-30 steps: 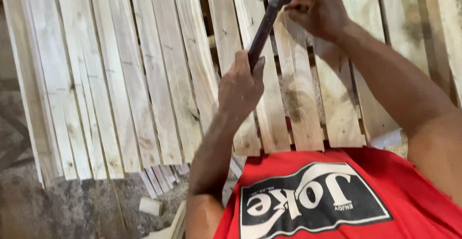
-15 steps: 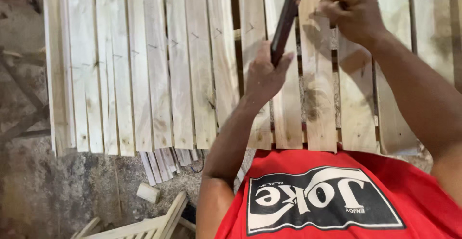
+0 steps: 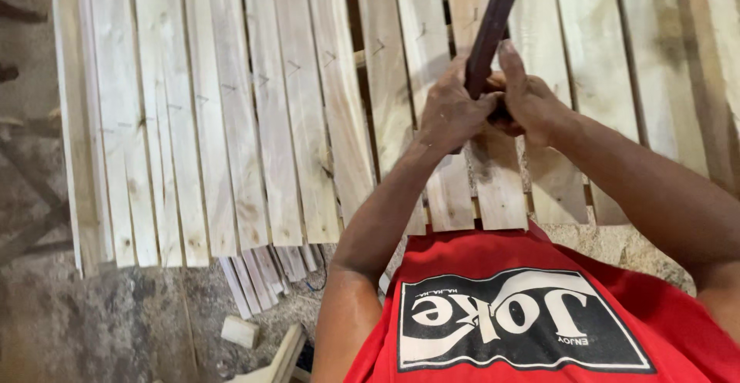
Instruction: The person hammers nails into wooden slats to assemble pallet-like wooden frames. They hold a claw hammer in one hand, position nails with the other, drive nails across multiple slats, and reposition the wooden panel between nails, occasionally reaching for more nails.
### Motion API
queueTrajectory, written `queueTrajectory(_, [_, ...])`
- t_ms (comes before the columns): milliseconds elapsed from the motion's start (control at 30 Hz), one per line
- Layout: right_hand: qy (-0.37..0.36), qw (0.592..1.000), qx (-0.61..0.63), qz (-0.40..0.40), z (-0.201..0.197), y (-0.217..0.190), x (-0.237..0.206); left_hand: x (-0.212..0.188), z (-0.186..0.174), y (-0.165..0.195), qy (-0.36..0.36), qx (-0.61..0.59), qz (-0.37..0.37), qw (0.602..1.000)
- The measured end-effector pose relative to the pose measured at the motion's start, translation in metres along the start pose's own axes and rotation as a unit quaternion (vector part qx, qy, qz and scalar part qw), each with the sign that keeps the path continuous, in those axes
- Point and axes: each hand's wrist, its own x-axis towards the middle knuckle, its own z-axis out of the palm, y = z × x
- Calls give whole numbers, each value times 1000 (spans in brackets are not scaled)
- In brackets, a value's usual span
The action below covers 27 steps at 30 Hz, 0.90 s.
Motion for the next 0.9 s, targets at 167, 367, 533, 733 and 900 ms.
queueTrajectory(167, [5, 1000, 9, 2, -2, 2, -6, -4, -1, 11, -24, -1, 4, 1000])
queueTrajectory(367, [-7, 999, -51, 0, -4, 1, -15, -9, -7, 20, -54, 3, -31, 998])
queueTrajectory(533, [-44, 999, 1, 18, -7, 8, -10, -10, -12, 28, -50, -26, -23, 998])
queueTrajectory(733, [-53, 996, -32, -65, -31, 11, -17, -5, -7, 29, 26, -21, -12, 999])
queueTrajectory(900, [11, 989, -6, -146, -45, 13, -26, -1, 9, 21, 27, -252, -38, 967])
